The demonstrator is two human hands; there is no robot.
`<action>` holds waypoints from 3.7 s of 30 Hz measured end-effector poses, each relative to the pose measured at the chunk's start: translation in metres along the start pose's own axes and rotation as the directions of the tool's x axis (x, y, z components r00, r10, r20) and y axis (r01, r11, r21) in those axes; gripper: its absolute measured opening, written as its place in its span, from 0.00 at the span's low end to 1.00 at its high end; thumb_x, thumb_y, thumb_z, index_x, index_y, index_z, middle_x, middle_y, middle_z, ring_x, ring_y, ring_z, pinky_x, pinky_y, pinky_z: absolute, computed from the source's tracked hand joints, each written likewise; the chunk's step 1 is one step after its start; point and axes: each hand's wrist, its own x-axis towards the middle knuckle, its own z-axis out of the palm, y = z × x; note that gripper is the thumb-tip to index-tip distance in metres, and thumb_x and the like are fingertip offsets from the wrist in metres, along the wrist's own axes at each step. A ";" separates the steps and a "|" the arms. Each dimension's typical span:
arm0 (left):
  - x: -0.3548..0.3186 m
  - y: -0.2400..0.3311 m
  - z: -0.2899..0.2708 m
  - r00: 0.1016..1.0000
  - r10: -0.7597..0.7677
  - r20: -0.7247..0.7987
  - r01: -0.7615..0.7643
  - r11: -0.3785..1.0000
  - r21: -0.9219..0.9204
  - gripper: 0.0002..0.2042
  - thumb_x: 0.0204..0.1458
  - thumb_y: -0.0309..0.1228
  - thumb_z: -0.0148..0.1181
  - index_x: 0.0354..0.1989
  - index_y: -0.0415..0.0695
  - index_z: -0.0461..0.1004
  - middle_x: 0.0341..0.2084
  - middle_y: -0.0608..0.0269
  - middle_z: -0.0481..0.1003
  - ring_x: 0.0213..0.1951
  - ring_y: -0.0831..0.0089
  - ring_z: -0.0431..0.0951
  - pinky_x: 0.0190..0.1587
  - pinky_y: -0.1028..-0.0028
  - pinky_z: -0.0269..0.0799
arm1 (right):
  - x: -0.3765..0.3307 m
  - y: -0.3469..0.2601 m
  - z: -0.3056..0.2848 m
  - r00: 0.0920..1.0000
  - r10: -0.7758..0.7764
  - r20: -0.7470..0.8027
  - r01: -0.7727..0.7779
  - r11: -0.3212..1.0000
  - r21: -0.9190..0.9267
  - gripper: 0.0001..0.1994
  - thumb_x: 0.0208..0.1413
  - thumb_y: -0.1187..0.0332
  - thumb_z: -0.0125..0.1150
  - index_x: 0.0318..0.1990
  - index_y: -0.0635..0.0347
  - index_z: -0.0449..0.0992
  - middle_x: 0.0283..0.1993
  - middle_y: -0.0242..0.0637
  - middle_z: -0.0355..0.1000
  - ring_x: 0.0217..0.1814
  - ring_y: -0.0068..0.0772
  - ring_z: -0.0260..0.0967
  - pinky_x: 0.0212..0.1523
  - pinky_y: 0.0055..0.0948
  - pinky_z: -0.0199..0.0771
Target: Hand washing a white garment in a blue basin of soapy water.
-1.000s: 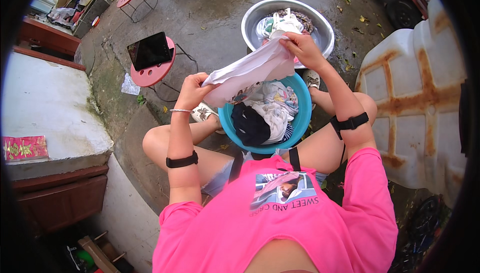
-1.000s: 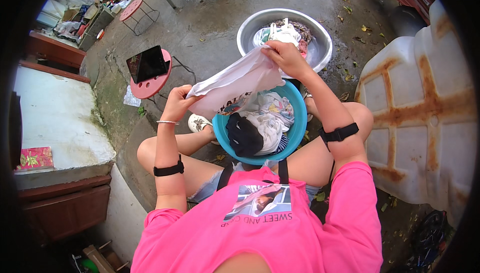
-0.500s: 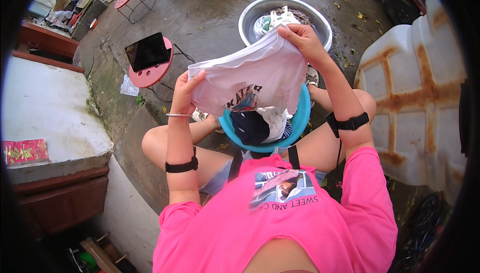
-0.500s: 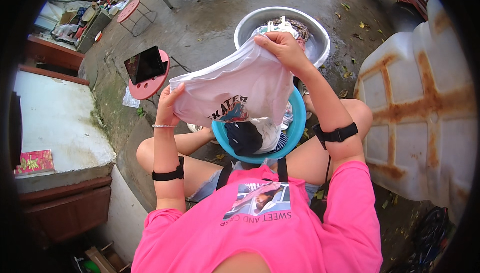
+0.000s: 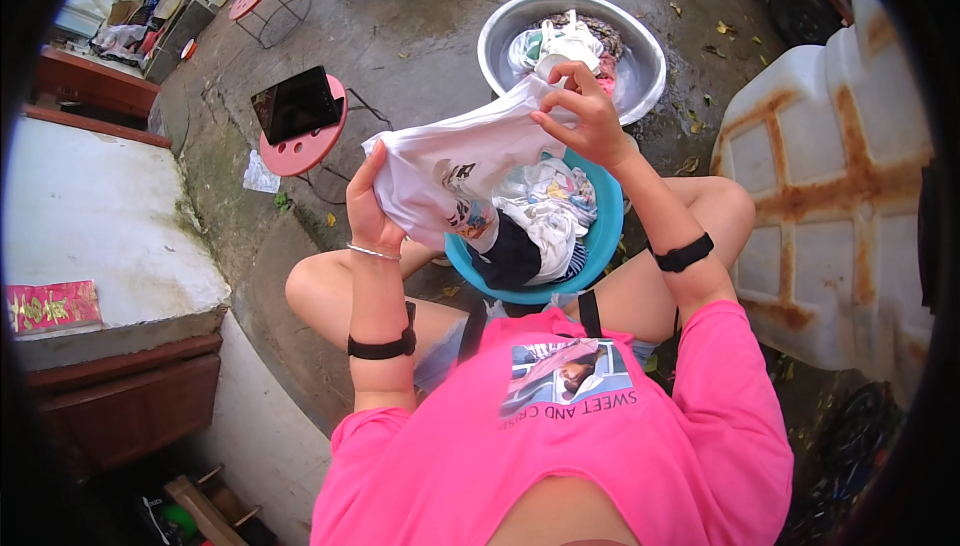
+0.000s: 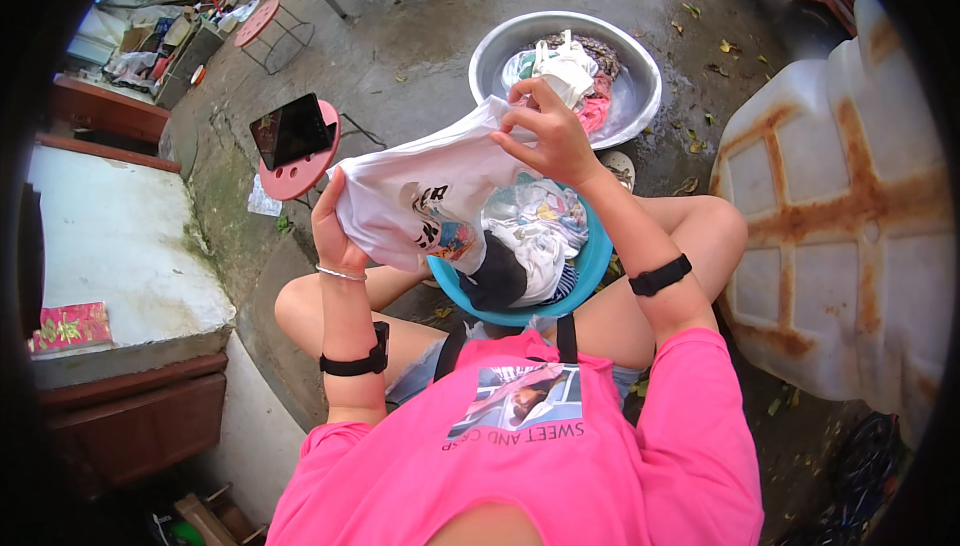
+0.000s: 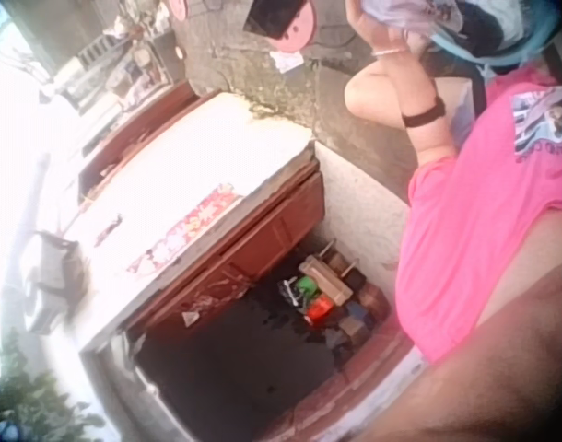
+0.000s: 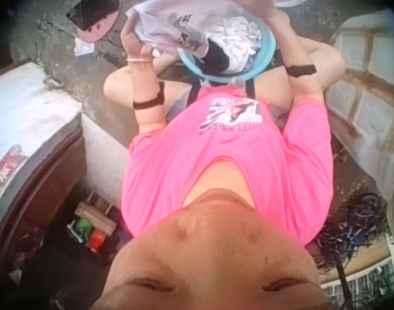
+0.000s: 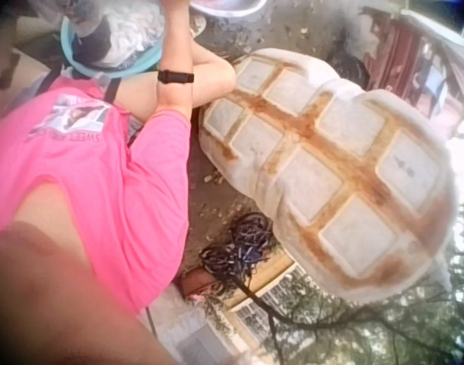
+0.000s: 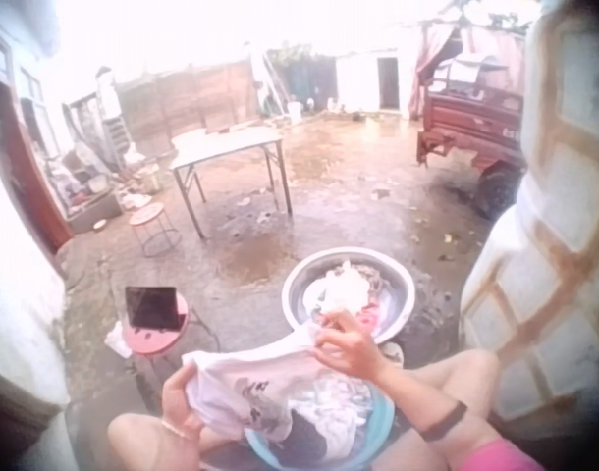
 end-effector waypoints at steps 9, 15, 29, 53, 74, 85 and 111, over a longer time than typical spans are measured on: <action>-0.005 0.017 0.007 0.997 0.083 0.003 -0.072 0.843 0.532 0.13 0.50 0.30 0.56 0.41 0.36 0.70 0.37 0.59 0.74 0.37 0.74 0.75 0.42 0.74 0.70 | 0.001 0.012 0.015 0.991 0.122 -0.060 -0.114 0.985 0.129 0.08 0.51 0.68 0.55 0.30 0.65 0.68 0.41 0.42 0.61 0.47 0.39 0.59 0.49 0.31 0.60; -0.008 0.041 -0.003 0.998 0.056 0.032 -0.048 0.317 0.947 0.13 0.42 0.29 0.65 0.36 0.36 0.74 0.27 0.67 0.74 0.28 0.82 0.72 0.32 0.82 0.67 | 0.002 0.010 -0.002 0.980 0.198 0.015 -0.196 0.951 0.241 0.07 0.51 0.70 0.54 0.30 0.65 0.67 0.41 0.41 0.60 0.45 0.37 0.61 0.47 0.29 0.61; 0.001 0.027 -0.021 0.990 -0.138 0.017 0.090 0.731 0.677 0.12 0.56 0.33 0.51 0.38 0.36 0.74 0.30 0.65 0.76 0.30 0.81 0.74 0.34 0.80 0.70 | -0.001 0.003 -0.005 0.978 0.160 -0.131 -0.169 0.984 -0.063 0.03 0.51 0.75 0.51 0.31 0.66 0.67 0.34 0.42 0.62 0.36 0.43 0.63 0.38 0.33 0.64; 0.005 -0.028 -0.016 0.965 -0.261 -0.035 0.235 0.791 0.565 0.20 0.49 0.26 0.57 0.51 0.36 0.64 0.39 0.60 0.72 0.41 0.75 0.73 0.44 0.75 0.71 | -0.018 -0.049 0.065 0.875 0.262 0.407 -0.456 0.728 0.511 0.13 0.46 0.70 0.58 0.41 0.61 0.72 0.29 0.41 0.71 0.34 0.36 0.70 0.39 0.29 0.69; -0.009 0.000 -0.049 0.988 0.144 0.052 -0.141 0.726 0.673 0.05 0.49 0.27 0.55 0.24 0.40 0.69 0.25 0.69 0.72 0.32 0.84 0.69 0.39 0.81 0.63 | -0.017 -0.022 0.045 0.708 0.582 0.400 -0.101 -0.477 0.873 0.06 0.48 0.66 0.44 0.29 0.57 0.62 0.35 0.35 0.60 0.39 0.33 0.59 0.44 0.31 0.62; 0.011 -0.038 -0.044 0.982 0.179 -0.056 -0.135 0.882 0.452 0.15 0.58 0.39 0.47 0.42 0.40 0.74 0.36 0.64 0.75 0.33 0.80 0.74 0.35 0.79 0.71 | -0.032 0.044 0.089 0.713 0.545 0.442 -0.194 -0.452 0.871 0.06 0.48 0.67 0.45 0.30 0.58 0.66 0.31 0.35 0.66 0.36 0.30 0.63 0.42 0.27 0.65; 0.024 -0.083 -0.087 0.973 0.163 -0.165 0.061 0.505 0.861 0.23 0.53 0.20 0.45 0.59 0.39 0.54 0.50 0.60 0.65 0.48 0.73 0.68 0.51 0.76 0.63 | -0.263 0.105 0.225 -0.539 0.826 0.166 -0.822 -0.472 -0.319 0.49 0.34 0.57 0.61 0.59 0.80 0.42 0.64 0.63 0.44 0.66 0.54 0.46 0.63 0.38 0.50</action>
